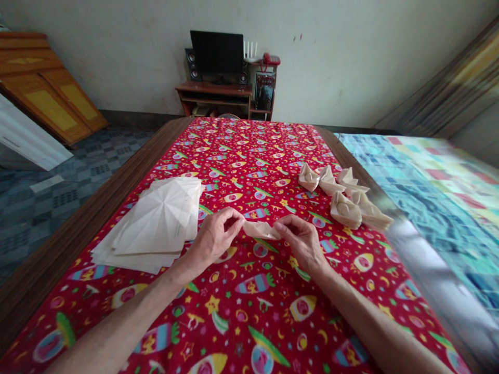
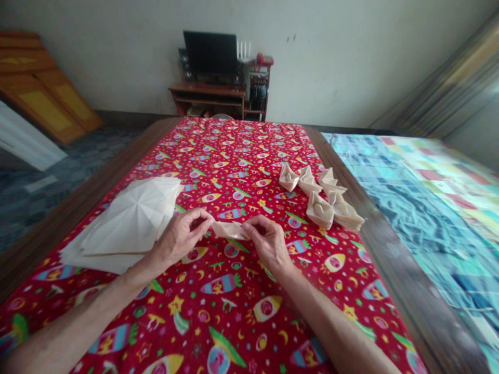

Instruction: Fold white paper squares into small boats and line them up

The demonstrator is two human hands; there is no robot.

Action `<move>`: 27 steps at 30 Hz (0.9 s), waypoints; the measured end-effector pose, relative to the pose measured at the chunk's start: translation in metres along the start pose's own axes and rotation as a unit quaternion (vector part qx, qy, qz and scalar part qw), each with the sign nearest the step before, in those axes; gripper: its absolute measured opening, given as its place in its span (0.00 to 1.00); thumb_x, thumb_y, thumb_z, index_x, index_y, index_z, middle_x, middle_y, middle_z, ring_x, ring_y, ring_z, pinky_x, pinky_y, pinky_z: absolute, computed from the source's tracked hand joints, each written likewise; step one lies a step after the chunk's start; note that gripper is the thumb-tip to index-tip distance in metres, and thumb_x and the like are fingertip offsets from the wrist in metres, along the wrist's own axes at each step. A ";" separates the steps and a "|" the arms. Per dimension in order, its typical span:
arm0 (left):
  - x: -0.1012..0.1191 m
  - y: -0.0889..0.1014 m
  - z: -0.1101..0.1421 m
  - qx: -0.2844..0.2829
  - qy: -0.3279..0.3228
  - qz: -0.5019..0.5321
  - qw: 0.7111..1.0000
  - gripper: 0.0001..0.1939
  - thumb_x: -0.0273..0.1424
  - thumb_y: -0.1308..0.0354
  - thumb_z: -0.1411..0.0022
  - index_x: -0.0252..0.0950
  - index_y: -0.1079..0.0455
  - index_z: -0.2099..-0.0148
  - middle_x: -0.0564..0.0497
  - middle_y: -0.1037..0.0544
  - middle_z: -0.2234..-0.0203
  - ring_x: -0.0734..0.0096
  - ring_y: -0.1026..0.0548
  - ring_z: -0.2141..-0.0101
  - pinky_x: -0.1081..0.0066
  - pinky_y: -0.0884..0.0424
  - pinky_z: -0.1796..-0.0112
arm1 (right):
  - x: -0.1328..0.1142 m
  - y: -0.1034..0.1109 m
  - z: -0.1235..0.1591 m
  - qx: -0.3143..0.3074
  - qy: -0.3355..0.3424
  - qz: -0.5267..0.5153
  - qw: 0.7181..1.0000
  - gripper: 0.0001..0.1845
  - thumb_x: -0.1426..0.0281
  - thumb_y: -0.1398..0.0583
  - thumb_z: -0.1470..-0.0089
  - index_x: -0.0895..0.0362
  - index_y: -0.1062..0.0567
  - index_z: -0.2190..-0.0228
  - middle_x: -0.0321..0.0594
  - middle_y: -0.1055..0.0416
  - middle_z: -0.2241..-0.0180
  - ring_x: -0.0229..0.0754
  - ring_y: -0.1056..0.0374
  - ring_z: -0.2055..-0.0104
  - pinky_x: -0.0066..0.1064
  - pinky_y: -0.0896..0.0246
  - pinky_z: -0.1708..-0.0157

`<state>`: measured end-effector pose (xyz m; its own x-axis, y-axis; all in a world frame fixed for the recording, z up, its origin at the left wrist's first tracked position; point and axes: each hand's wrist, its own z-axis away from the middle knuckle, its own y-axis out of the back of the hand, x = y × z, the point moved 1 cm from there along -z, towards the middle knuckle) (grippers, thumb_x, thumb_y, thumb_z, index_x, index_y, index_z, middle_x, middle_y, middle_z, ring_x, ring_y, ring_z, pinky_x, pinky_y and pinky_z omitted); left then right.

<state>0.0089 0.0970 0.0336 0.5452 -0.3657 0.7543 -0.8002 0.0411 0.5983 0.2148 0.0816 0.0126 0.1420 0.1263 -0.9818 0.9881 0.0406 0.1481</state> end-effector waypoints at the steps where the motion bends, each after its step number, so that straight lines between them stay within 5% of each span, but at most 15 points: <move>1: -0.003 0.000 0.001 0.003 0.000 -0.006 1.000 0.09 0.33 0.50 0.39 0.35 0.33 0.69 0.55 0.27 0.78 0.76 0.30 0.77 0.77 0.35 0.73 | 0.000 0.002 -0.001 0.012 0.005 0.012 1.000 0.15 0.58 0.41 0.48 0.57 0.31 0.76 0.32 0.37 0.80 0.34 0.44 0.77 0.26 0.48 0.78; 5: -0.016 0.002 0.002 0.019 0.002 -0.037 0.999 0.08 0.32 0.50 0.40 0.36 0.34 0.69 0.54 0.27 0.77 0.74 0.29 0.76 0.76 0.35 0.73 | 0.004 0.009 -0.007 0.060 0.033 0.117 0.991 0.15 0.58 0.45 0.45 0.56 0.33 0.75 0.32 0.40 0.80 0.34 0.47 0.78 0.26 0.51 0.80; 9: -0.027 -0.002 0.003 0.011 0.002 -0.098 0.995 0.06 0.28 0.51 0.42 0.36 0.37 0.71 0.54 0.29 0.79 0.74 0.30 0.76 0.75 0.36 0.73 | 0.011 0.013 -0.010 0.041 0.028 0.226 0.973 0.13 0.62 0.46 0.44 0.56 0.33 0.76 0.32 0.38 0.81 0.34 0.44 0.79 0.26 0.50 0.79; 14: -0.030 -0.009 0.006 -0.017 -0.010 -0.253 0.967 0.06 0.24 0.50 0.43 0.36 0.38 0.72 0.52 0.29 0.75 0.70 0.30 0.73 0.71 0.35 0.70 | 0.013 0.011 -0.006 0.001 0.124 0.410 0.904 0.10 0.67 0.48 0.42 0.56 0.33 0.74 0.36 0.34 0.78 0.36 0.38 0.76 0.27 0.49 0.75; 18: -0.017 -0.010 0.010 -0.017 -0.093 -0.303 0.948 0.13 0.22 0.50 0.41 0.36 0.32 0.55 0.46 0.27 0.56 0.61 0.30 0.55 0.62 0.34 0.54 | 0.012 0.009 -0.002 -0.003 0.169 0.459 0.872 0.10 0.69 0.49 0.41 0.56 0.34 0.73 0.37 0.34 0.76 0.36 0.38 0.75 0.27 0.49 0.73; 22: -0.002 -0.017 0.018 -0.116 -0.236 -0.284 0.922 0.28 0.17 0.57 0.39 0.39 0.44 0.39 0.50 0.39 0.40 0.63 0.46 0.39 0.56 0.49 0.40 | 0.012 0.008 -0.001 -0.001 0.179 0.481 0.858 0.11 0.69 0.50 0.40 0.56 0.35 0.74 0.37 0.35 0.77 0.36 0.39 0.75 0.27 0.50 0.73; 27: 0.003 -0.032 0.030 -0.144 -0.224 -0.286 0.921 0.23 0.30 0.56 0.33 0.31 0.47 0.37 0.44 0.43 0.38 0.64 0.50 0.37 0.59 0.49 0.39 | 0.011 0.006 -0.001 -0.001 0.186 0.492 0.850 0.11 0.70 0.49 0.40 0.57 0.35 0.75 0.36 0.36 0.78 0.35 0.40 0.76 0.27 0.50 0.74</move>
<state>0.0288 0.0671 0.0088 0.6470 -0.7485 0.1456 -0.2803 -0.0560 0.9583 0.2227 0.0844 0.0030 0.8715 0.4054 -0.2757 0.4007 -0.2649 0.8771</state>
